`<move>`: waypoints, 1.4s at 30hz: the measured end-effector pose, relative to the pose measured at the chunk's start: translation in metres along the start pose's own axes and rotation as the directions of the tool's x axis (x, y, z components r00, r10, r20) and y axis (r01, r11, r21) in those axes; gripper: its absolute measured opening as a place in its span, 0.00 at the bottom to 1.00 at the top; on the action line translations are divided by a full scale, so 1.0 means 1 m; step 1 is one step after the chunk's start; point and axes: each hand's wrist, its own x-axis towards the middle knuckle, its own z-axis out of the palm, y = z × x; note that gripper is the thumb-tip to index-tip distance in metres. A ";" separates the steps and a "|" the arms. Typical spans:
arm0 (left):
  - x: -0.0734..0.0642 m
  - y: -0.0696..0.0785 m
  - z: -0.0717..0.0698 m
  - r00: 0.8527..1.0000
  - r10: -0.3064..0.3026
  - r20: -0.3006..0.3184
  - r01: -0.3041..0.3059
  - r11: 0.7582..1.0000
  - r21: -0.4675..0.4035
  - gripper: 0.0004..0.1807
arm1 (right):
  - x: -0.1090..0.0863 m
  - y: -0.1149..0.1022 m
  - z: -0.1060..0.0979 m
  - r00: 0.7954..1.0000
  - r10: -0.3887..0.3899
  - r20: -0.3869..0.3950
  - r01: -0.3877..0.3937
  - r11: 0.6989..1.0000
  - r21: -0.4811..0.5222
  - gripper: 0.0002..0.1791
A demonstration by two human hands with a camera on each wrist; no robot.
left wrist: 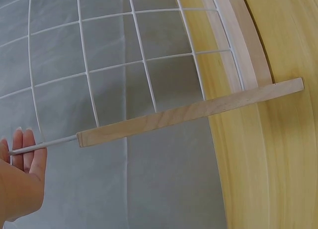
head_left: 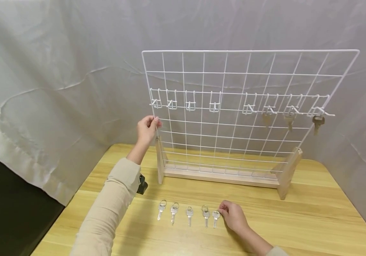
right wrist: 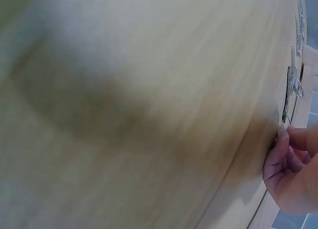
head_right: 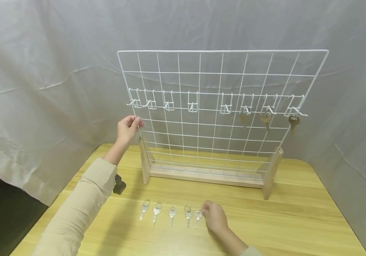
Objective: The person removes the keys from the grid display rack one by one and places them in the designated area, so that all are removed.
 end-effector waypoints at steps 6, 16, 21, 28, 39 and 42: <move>0.000 -0.001 0.000 1.000 0.003 -0.007 -0.002 1.000 0.023 0.11 | -0.005 0.001 0.000 0.984 -0.162 -0.079 0.151 0.980 -0.132 0.06; -0.001 0.000 -0.001 1.000 -0.013 0.004 0.013 1.000 0.023 0.11 | -0.034 0.020 -0.013 0.715 -0.683 0.151 0.674 0.616 -0.407 0.22; -0.001 0.000 -0.004 1.000 -0.005 -0.009 0.005 0.999 0.046 0.11 | -0.040 0.028 -0.013 0.643 -0.705 0.299 0.750 0.499 -0.435 0.23; 0.001 0.000 -0.002 1.000 -0.012 0.005 0.012 0.999 0.042 0.12 | -0.041 0.036 -0.013 0.604 -0.744 0.287 0.762 0.431 -0.484 0.22; 0.001 0.000 -0.002 1.000 -0.010 0.009 0.009 0.999 0.045 0.12 | -0.046 0.039 -0.018 0.633 -0.738 0.235 0.751 0.511 -0.418 0.22; 0.000 -0.001 -0.003 1.000 -0.015 0.014 0.015 0.999 0.048 0.13 | -0.047 0.040 -0.020 0.636 -0.732 0.244 0.751 0.516 -0.412 0.21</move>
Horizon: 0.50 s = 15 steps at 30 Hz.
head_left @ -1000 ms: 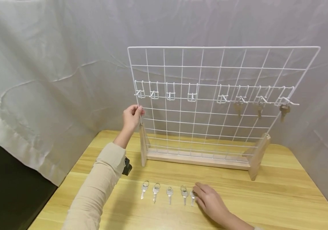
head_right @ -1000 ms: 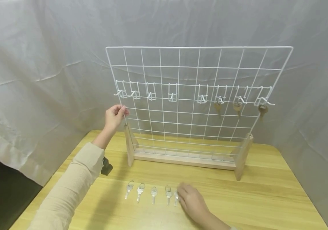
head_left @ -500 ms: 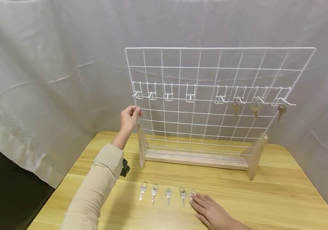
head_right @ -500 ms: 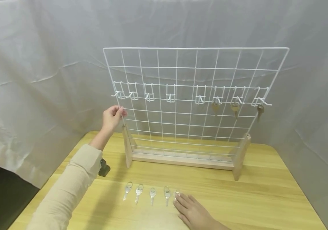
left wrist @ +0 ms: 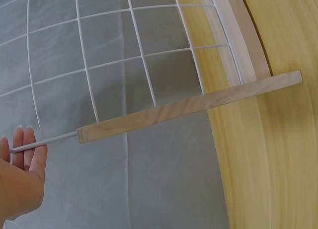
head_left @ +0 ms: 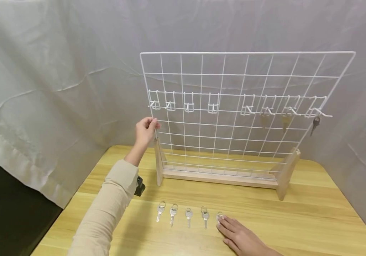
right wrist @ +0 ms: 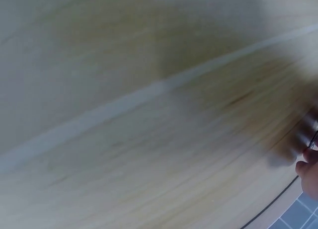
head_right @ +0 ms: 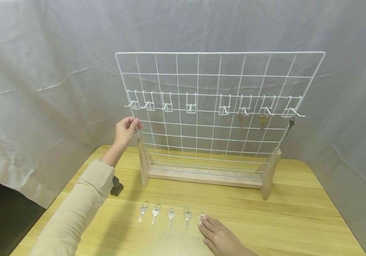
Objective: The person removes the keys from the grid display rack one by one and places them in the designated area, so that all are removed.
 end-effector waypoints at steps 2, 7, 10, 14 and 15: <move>0.001 0.001 -0.001 1.000 -0.004 -0.003 0.004 1.000 -0.003 0.12 | 0.001 0.002 -0.001 1.000 -0.001 -0.011 0.001 1.000 -0.003 0.21; 0.003 0.003 -0.003 1.000 0.006 -0.015 -0.006 1.000 0.002 0.12 | 0.013 0.007 -0.017 0.996 0.049 -0.069 -0.048 0.999 0.015 0.19; 0.004 0.003 -0.004 1.000 0.020 -0.023 -0.020 1.000 0.002 0.11 | 0.027 0.013 -0.035 0.981 0.093 -0.172 -0.089 0.996 0.030 0.16; 0.001 0.003 -0.004 1.000 0.017 -0.001 -0.017 1.000 0.013 0.11 | 0.046 0.024 -0.064 0.914 0.076 -0.399 -0.057 0.997 0.061 0.10; 0.001 0.002 -0.004 1.000 0.016 0.008 -0.016 1.000 0.014 0.11 | 0.050 0.027 -0.073 0.891 0.068 -0.448 -0.044 0.997 0.065 0.12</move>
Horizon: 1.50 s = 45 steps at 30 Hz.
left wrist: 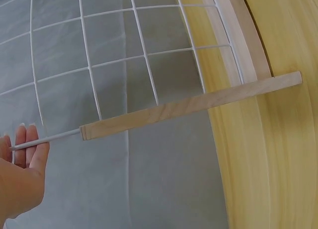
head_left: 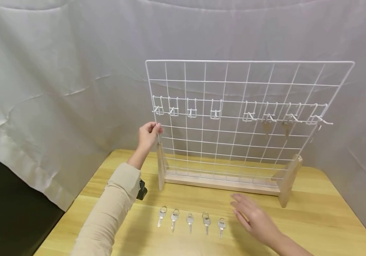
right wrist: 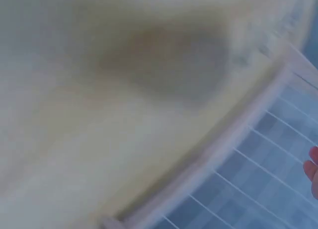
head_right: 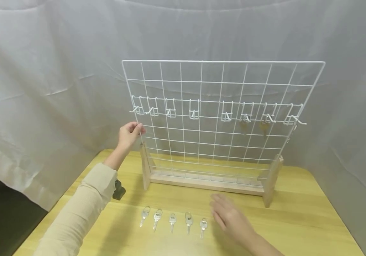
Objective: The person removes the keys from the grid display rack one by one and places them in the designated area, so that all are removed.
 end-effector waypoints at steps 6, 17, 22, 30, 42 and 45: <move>0.000 -0.002 0.002 1.000 0.004 0.024 -0.003 1.000 -0.014 0.11 | 0.053 0.017 -0.037 0.964 0.008 -0.266 0.001 0.999 0.034 0.22; 0.001 -0.004 -0.001 1.000 0.010 0.025 -0.010 1.000 -0.005 0.12 | 0.115 0.046 -0.090 0.746 0.607 -0.275 -0.555 0.794 0.247 0.16; 0.000 -0.003 -0.002 0.999 0.017 0.031 -0.017 1.000 0.004 0.12 | 0.129 0.055 -0.096 0.629 0.769 -0.119 -0.727 0.635 0.261 0.22; -0.001 -0.001 0.000 1.000 0.016 0.024 -0.016 1.000 -0.003 0.12 | 0.148 0.071 -0.101 0.548 0.837 -0.003 -0.753 0.494 0.435 0.21; -0.001 -0.002 -0.001 1.000 0.009 0.029 -0.009 1.000 0.007 0.12 | 0.153 0.078 -0.094 0.463 0.885 0.046 -0.554 0.248 0.795 0.03; 0.000 -0.001 -0.001 0.999 0.013 0.037 -0.013 1.000 0.006 0.12 | 0.155 0.078 -0.096 0.456 0.889 0.045 -0.548 0.241 0.801 0.02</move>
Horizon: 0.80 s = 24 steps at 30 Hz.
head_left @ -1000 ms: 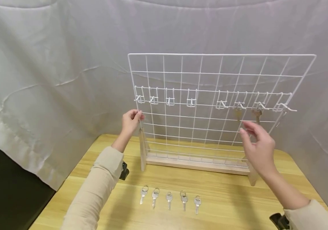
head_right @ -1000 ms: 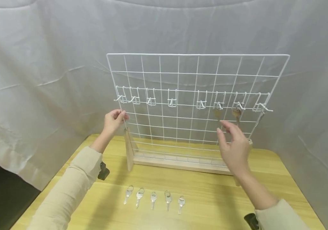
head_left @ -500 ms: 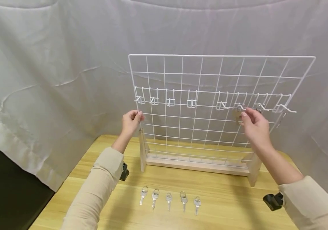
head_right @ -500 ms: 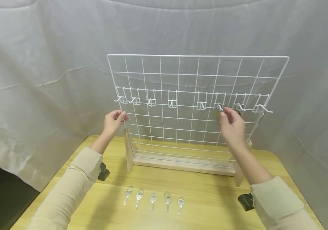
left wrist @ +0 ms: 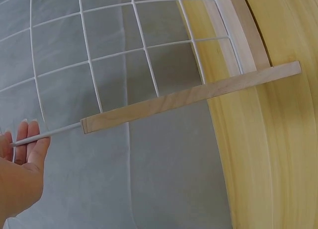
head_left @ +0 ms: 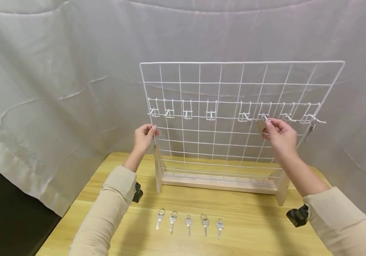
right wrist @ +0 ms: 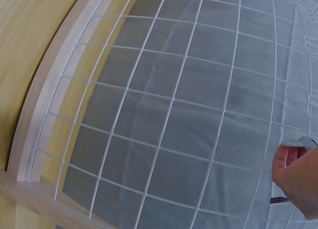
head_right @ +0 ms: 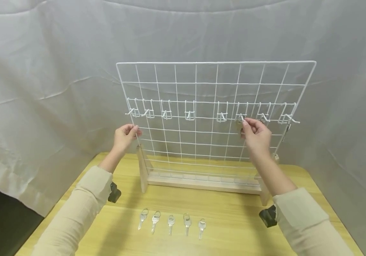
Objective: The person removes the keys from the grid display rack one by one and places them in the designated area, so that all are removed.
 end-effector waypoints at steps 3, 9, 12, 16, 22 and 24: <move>0.001 0.000 0.000 1.000 0.003 0.006 -0.003 1.000 -0.014 0.13 | 0.001 -0.002 0.001 1.000 -0.011 -0.003 0.011 0.999 0.034 0.04; 0.001 -0.001 0.001 1.000 0.019 0.011 -0.019 1.000 -0.009 0.13 | -0.001 -0.003 -0.002 1.000 -0.016 0.018 0.014 0.991 0.135 0.10; 0.001 -0.001 -0.001 1.000 0.015 0.008 -0.015 1.000 0.013 0.12 | 0.000 -0.004 -0.002 0.999 0.005 0.049 -0.013 0.987 0.160 0.10; -0.001 -0.001 0.000 1.000 0.002 0.013 -0.003 1.000 0.015 0.12 | -0.001 -0.004 -0.003 0.997 0.027 0.067 -0.037 0.986 0.163 0.11; -0.002 -0.001 0.001 1.000 0.006 0.008 -0.006 1.000 0.004 0.12 | -0.006 -0.006 -0.005 0.999 -0.001 0.033 -0.003 0.989 0.149 0.10; -0.002 0.000 0.001 1.000 0.014 0.005 -0.014 1.000 0.008 0.12 | -0.007 -0.007 -0.004 1.000 -0.014 0.020 0.012 0.991 0.133 0.09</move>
